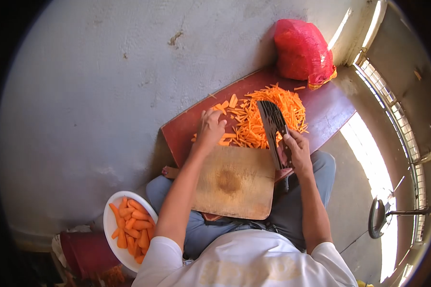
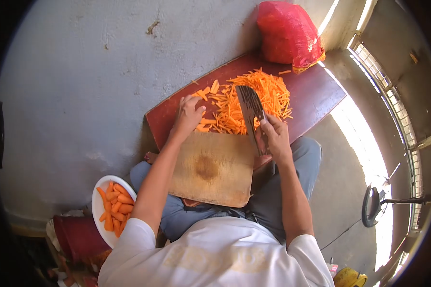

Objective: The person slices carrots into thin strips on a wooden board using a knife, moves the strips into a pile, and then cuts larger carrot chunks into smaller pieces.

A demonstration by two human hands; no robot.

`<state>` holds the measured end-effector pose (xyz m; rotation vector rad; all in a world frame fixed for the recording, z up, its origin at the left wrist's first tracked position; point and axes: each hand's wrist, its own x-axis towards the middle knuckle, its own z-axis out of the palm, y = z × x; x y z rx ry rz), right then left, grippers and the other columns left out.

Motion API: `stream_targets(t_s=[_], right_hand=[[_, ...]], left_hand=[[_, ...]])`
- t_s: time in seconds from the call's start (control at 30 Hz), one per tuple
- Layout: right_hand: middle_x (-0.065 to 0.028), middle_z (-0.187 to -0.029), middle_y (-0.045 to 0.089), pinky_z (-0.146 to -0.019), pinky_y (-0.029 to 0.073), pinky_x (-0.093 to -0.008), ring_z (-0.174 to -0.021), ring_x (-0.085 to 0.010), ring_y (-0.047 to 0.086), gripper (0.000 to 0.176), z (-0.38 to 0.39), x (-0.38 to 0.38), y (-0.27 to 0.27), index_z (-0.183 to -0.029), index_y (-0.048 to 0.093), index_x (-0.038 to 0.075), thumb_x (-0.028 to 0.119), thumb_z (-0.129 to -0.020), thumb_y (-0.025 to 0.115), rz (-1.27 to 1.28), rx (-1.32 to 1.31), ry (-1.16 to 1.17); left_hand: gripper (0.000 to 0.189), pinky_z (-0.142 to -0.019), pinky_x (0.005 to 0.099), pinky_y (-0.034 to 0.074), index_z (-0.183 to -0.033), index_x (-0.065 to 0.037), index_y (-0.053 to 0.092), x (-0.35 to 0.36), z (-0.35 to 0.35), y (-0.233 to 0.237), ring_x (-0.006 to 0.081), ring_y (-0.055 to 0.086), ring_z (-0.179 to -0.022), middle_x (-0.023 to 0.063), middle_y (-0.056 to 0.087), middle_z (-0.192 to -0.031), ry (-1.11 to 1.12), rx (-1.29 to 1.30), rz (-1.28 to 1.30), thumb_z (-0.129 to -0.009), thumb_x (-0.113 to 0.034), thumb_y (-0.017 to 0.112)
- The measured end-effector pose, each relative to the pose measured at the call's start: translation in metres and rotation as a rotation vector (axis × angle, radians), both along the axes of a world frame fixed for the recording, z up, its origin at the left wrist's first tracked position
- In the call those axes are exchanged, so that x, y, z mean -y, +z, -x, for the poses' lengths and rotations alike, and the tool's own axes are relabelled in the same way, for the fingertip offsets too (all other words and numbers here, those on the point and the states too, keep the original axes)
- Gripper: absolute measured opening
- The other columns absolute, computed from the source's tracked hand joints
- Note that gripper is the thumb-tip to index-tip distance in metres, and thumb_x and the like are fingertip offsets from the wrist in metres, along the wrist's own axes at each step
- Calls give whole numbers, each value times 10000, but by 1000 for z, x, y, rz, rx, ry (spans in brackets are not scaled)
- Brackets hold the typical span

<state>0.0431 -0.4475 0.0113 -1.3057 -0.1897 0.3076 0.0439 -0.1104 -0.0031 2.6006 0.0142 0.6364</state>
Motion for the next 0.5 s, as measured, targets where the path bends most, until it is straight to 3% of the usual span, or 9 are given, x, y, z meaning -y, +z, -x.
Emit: stream_targets(t_s=[0.03, 0.13, 0.17, 0.3, 0.4, 0.5], right_hand=[[2, -755, 641, -452, 418, -244, -498, -65, 543, 293, -2, 1, -2, -1316, 706, -22, 210, -1171, 601, 2, 23, 17], [-2, -774, 632, -453, 434, -245, -495, -74, 542, 303, 0, 4, 1, -1348, 678, -32, 204, -1171, 605, 21, 26, 47], [-3, -781, 639, -458, 436, -246, -498, -75, 542, 307, 2, 4, 4, -1364, 676, -31, 195, -1169, 603, 31, 17, 56], [5, -789, 638, -494, 425, -242, -532, -60, 533, 301, 6, 2, 5, -1346, 695, -31, 195, -1158, 627, 67, 39, 77], [10, -783, 629, -489, 413, -245, -531, -54, 522, 291, 5, -2, 4, -1318, 700, -32, 202, -1159, 627, 62, 47, 84], [15, -773, 619, -486, 408, -246, -529, -51, 519, 280, 7, -1, 9, -1291, 698, -30, 207, -1164, 620, 79, 18, 106]], left_hand=[[409, -1101, 517, 528, -1309, 8, 764, -5, -19, 5, 440, 639, -1285, 221, 741, -1286, 39, -143, -21, -961, -194, 834], [526, -1163, 543, 494, -1384, -3, 742, -20, -57, -5, 423, 606, -1371, 206, 719, -1398, 163, -269, -150, -951, -276, 863], [596, -1220, 611, 430, -1419, -19, 731, -35, -72, -24, 401, 561, -1445, 194, 682, -1487, 157, -363, -110, -973, -396, 853], [631, -1241, 690, 346, -1395, -34, 747, -18, -77, -13, 389, 502, -1503, 192, 656, -1517, 234, -415, -139, -1040, -556, 750], [649, -1222, 656, 360, -1386, -36, 756, -6, -93, -17, 399, 512, -1471, 197, 659, -1487, 208, -391, -190, -1022, -574, 766], [513, -1223, 674, 365, -1332, -50, 769, 15, -103, -16, 382, 508, -1495, 186, 639, -1517, 219, -439, -177, -1015, -451, 806]])
